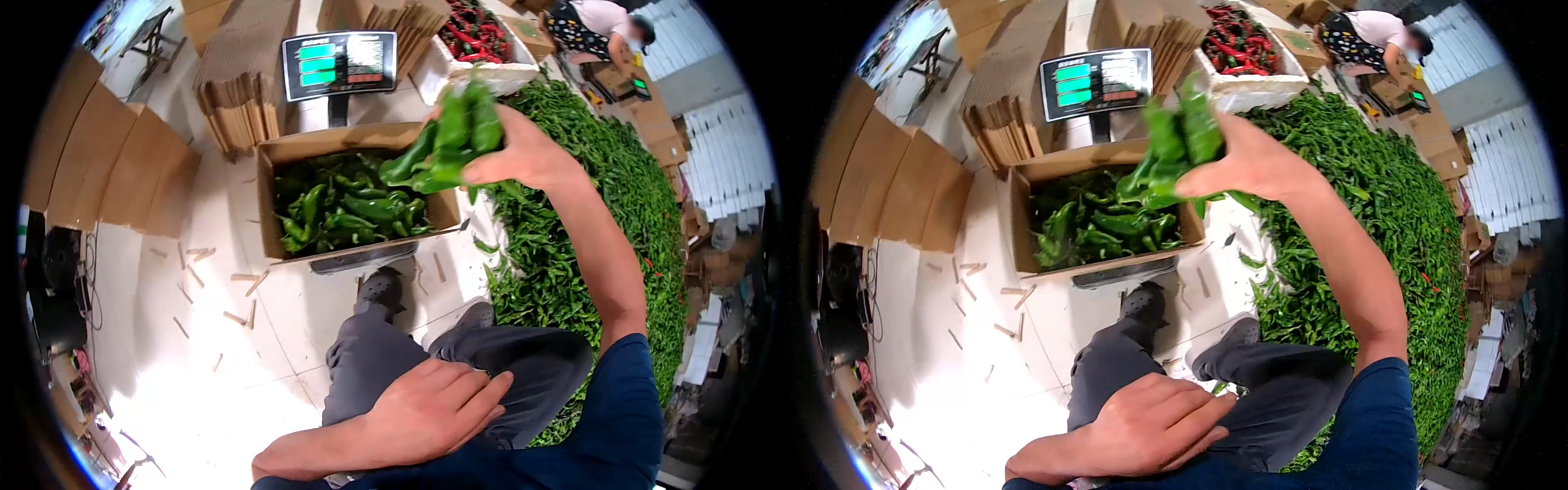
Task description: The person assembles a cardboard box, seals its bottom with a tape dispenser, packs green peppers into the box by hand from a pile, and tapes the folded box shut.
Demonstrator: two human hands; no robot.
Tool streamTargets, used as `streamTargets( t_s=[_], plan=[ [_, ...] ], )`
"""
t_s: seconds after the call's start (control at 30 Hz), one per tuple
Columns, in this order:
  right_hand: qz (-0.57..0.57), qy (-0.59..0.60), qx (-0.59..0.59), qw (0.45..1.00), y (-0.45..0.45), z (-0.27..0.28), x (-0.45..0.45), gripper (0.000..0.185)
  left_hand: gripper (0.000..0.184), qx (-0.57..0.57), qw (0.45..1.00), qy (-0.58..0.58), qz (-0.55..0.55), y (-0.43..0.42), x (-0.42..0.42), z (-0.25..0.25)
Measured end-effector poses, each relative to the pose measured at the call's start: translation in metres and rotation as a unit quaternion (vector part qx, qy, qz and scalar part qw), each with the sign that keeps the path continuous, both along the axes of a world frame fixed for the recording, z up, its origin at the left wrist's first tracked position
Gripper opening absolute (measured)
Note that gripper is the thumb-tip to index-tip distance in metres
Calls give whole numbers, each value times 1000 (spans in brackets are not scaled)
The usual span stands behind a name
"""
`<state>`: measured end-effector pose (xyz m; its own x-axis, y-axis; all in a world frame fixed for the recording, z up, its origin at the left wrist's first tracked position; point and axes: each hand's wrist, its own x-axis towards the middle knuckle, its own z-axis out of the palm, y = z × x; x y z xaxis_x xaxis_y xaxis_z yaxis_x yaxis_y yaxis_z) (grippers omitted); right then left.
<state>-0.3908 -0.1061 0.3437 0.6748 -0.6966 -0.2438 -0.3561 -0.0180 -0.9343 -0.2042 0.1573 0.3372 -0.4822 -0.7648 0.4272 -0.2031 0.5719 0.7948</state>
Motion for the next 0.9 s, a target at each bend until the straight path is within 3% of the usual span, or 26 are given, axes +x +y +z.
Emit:
streamTargets(
  t_s=[0.07,0.1,0.2,0.23,0.37,0.47,0.67,0.8,0.9],
  plan=[
    [68,160,-182,968,1,-5,29,82,34,5,1000,6,7,2,6,-3],
    [56,214,-241,945,3,-17,31,72,34,8,1000,7,8,3,9,-3],
    [58,229,-300,924,3,-28,25,60,35,7,1000,24,6,-1,19,-2],
    [27,178,-183,966,10,-16,23,45,35,5,999,31,4,-3,21,-2],
    [-63,11,-89,994,15,-32,-4,29,36,7,998,67,-14,-8,14,-3],
    [-103,44,-1,994,20,-40,-19,28,37,5,998,58,-32,-14,14,-1],
    [-200,35,-30,979,27,-70,-60,27,35,-21,996,89,-4,-17,-1,-4],
    [-230,35,-23,972,32,-95,-77,26,35,-11,998,49,-36,-32,2,5],
    [-210,153,-100,960,32,-139,-96,31,34,-24,998,42,-42,-36,-3,1]
  ],
)
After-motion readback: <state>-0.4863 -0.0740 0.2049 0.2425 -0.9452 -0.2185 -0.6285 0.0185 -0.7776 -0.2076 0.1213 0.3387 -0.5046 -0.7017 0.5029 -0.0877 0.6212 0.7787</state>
